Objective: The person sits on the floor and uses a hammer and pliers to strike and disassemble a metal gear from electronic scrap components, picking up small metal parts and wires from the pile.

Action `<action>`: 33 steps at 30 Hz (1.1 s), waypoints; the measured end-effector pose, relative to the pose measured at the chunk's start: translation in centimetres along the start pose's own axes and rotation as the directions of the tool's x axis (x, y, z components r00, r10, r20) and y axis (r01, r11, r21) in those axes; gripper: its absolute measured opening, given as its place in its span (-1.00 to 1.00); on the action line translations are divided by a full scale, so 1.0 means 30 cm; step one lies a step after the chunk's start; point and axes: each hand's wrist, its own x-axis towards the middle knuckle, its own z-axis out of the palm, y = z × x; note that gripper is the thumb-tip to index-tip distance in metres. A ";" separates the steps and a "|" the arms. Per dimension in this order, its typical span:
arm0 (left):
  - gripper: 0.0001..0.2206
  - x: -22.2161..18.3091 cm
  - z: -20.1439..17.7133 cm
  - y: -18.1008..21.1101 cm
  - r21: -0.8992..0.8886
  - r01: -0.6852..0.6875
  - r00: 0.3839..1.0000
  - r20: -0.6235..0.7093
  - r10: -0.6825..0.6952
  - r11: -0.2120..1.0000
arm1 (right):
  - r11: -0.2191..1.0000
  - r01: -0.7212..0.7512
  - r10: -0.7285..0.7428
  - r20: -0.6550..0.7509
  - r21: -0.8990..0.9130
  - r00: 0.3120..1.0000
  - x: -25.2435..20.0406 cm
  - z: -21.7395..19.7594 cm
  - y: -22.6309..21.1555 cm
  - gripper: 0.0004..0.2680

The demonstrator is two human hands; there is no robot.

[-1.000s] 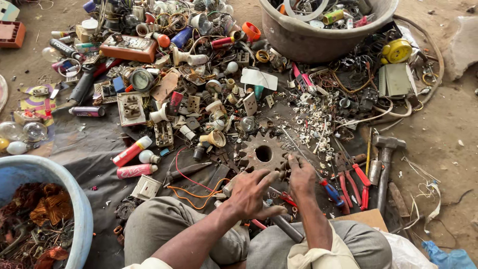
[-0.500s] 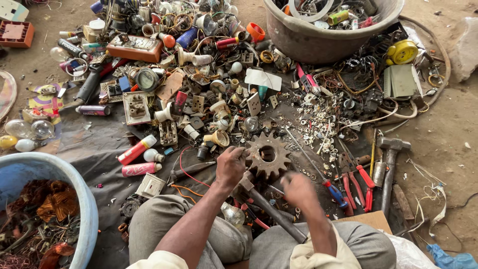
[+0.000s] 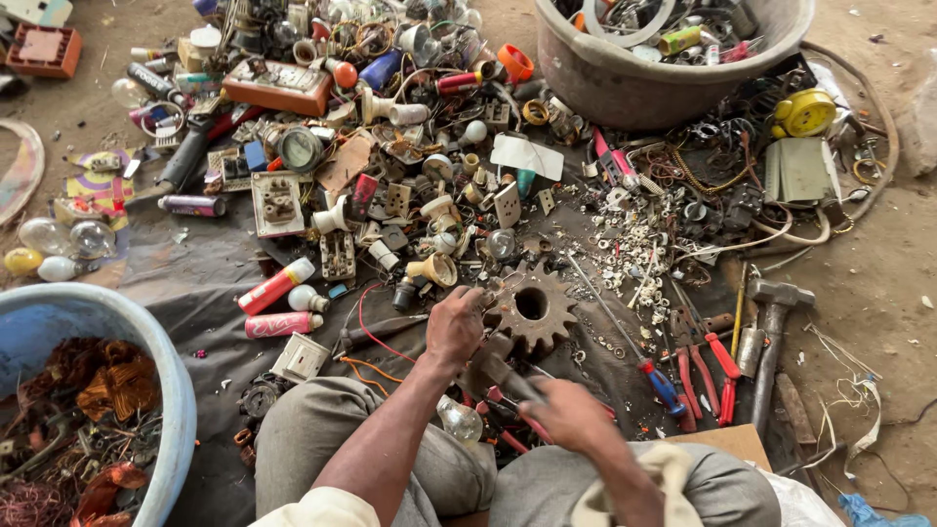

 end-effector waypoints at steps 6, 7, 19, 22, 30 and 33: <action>-0.77 0.000 0.016 -0.008 -0.014 0.084 0.996 -0.009 -0.084 0.996 | 0.983 0.076 0.014 -0.480 0.168 0.877 -0.076 -0.101 0.058 -0.59; -0.78 -0.003 0.020 -0.008 0.008 0.089 0.996 0.002 -0.089 0.996 | 0.986 0.099 0.001 -0.593 0.135 0.805 -0.079 -0.100 0.043 -0.57; -0.71 0.000 0.038 -0.035 0.089 -0.069 0.997 -0.032 0.072 0.994 | 0.947 0.228 -0.319 -0.615 -0.225 0.721 0.295 0.018 0.110 -0.67; -0.71 -0.010 0.021 -0.018 -0.006 -0.059 0.998 -0.029 0.059 0.998 | 0.995 0.092 -0.054 -0.538 0.044 0.841 0.231 -0.018 0.027 -0.66; -0.81 0.017 0.019 0.000 0.008 -0.018 1.000 -0.010 0.018 1.000 | 0.731 0.646 -0.410 -0.898 -0.221 0.157 0.005 -0.137 -0.124 -0.65; -0.84 -0.008 0.018 0.001 0.009 -0.026 1.000 -0.011 0.026 1.000 | 0.902 0.345 -0.409 -0.769 -0.260 0.491 0.109 -0.098 -0.110 -0.64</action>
